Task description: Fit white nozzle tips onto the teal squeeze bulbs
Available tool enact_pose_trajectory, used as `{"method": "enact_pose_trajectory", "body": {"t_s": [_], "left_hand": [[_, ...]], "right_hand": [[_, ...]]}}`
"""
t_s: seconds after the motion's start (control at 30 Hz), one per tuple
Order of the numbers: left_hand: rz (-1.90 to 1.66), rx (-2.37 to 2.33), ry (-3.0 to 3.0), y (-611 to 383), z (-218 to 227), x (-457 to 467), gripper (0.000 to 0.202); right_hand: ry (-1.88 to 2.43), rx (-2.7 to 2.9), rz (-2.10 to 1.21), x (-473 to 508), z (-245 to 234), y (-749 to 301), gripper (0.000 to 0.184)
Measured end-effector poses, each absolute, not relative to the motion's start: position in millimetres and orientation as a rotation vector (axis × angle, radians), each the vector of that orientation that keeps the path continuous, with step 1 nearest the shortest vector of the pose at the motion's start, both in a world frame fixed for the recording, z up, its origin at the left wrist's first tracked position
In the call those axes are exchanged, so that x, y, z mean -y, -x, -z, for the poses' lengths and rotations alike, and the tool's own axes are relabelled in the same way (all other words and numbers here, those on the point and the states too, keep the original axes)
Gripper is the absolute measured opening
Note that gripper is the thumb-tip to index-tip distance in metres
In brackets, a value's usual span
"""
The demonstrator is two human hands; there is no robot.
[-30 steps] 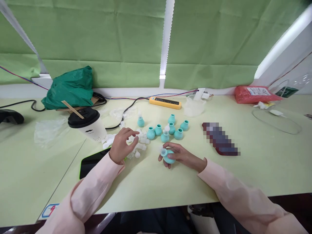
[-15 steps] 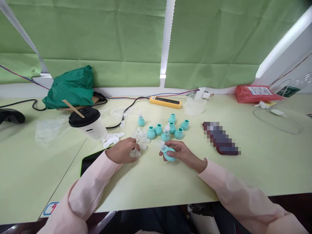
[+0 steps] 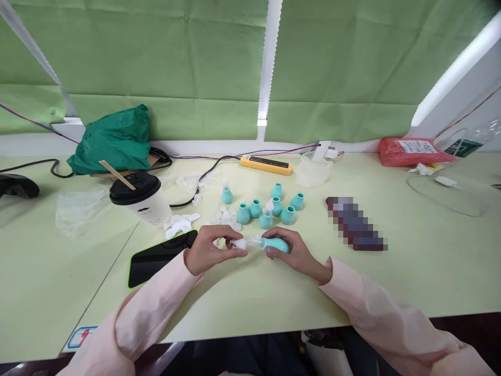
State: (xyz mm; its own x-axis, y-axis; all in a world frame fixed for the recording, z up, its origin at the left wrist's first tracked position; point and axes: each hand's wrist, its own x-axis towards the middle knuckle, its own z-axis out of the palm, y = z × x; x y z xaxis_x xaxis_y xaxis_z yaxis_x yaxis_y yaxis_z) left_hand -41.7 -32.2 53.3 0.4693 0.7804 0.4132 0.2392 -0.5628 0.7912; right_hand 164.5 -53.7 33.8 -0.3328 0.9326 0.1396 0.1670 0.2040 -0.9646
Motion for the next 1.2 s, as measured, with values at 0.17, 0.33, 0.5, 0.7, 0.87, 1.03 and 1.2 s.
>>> {"method": "enact_pose_trajectory", "body": {"t_s": [0.17, 0.33, 0.5, 0.7, 0.87, 1.03, 1.2], "left_hand": [[-1.113, -0.864, -1.831, 39.4, -47.3, 32.6, 0.025], [-1.025, -0.885, -1.609, 39.0, -49.3, 34.7, 0.028], [-0.92, -0.895, -1.419, 38.1, -50.2, 34.1, 0.026], [-0.831, -0.885, -1.362, 40.1, -49.5, 30.0, 0.03], [-0.808, -0.849, -1.492, 40.7, -50.6, 29.7, 0.027], [-0.927, -0.761, -1.756, 37.8, -50.8, 31.5, 0.026], [-0.965, -0.719, -1.887, 36.3, -46.6, 31.9, 0.025]], "right_hand": [[1.04, 1.765, -1.042, 56.2, -35.1, -165.2, 0.022], [1.088, 1.782, -0.977, 56.4, -34.9, -166.6, 0.023], [1.057, 1.81, -0.887, 57.5, -31.3, -165.4, 0.023], [1.004, 1.842, -0.709, 59.5, -26.1, -163.1, 0.025], [1.025, 1.836, -0.784, 59.6, -28.2, -163.5, 0.023], [1.133, 1.749, -0.987, 57.4, -31.0, -162.9, 0.024], [1.174, 1.701, -1.063, 56.3, -29.4, -162.2, 0.026]]}}
